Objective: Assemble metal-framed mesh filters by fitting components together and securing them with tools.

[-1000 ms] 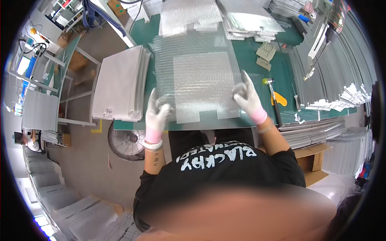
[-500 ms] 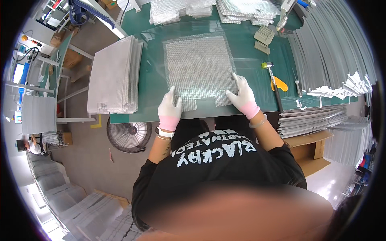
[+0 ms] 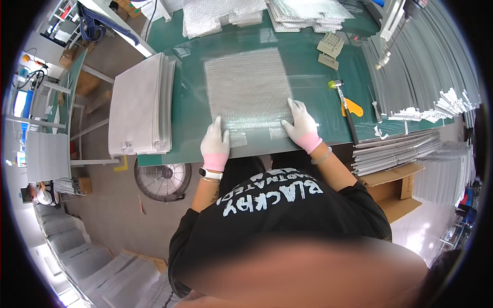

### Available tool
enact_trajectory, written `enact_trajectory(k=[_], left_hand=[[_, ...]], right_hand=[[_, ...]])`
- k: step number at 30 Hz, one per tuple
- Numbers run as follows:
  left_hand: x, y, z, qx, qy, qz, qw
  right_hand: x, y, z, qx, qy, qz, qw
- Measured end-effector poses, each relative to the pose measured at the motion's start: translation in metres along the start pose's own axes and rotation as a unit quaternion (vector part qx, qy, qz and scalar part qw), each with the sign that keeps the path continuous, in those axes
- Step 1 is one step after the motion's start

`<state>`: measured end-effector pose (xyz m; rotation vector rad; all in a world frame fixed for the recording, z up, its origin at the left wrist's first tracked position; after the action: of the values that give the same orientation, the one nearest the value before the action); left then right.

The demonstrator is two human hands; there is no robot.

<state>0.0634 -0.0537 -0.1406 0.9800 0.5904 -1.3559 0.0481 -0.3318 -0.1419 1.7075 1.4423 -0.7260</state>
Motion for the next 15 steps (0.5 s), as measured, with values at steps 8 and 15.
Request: enact_trajectory(k=[8,15], left_hand=[[-0.001,0.004,-0.002,0.009,-0.013,0.011,1.0],[-0.007,0.02,0.003,-0.093,0.007,-0.07,0.993]], right_hand=[[-0.001,0.004,0.0,0.017,-0.005,-0.017,1.0],[-0.025,0.018,-0.015,0.091,-0.113,-0.124,0.982]])
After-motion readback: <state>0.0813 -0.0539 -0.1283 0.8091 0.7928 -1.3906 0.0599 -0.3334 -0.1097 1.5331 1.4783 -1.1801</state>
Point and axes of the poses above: each hand's wrist, its own y-axis towards the middle knuckle, its own x-axis out of the palm, z = x × y, the point moved 7 cm from there along y, towards the middle knuckle, and after that the axes turned 5 degrees about z, right-handed, at the moved point
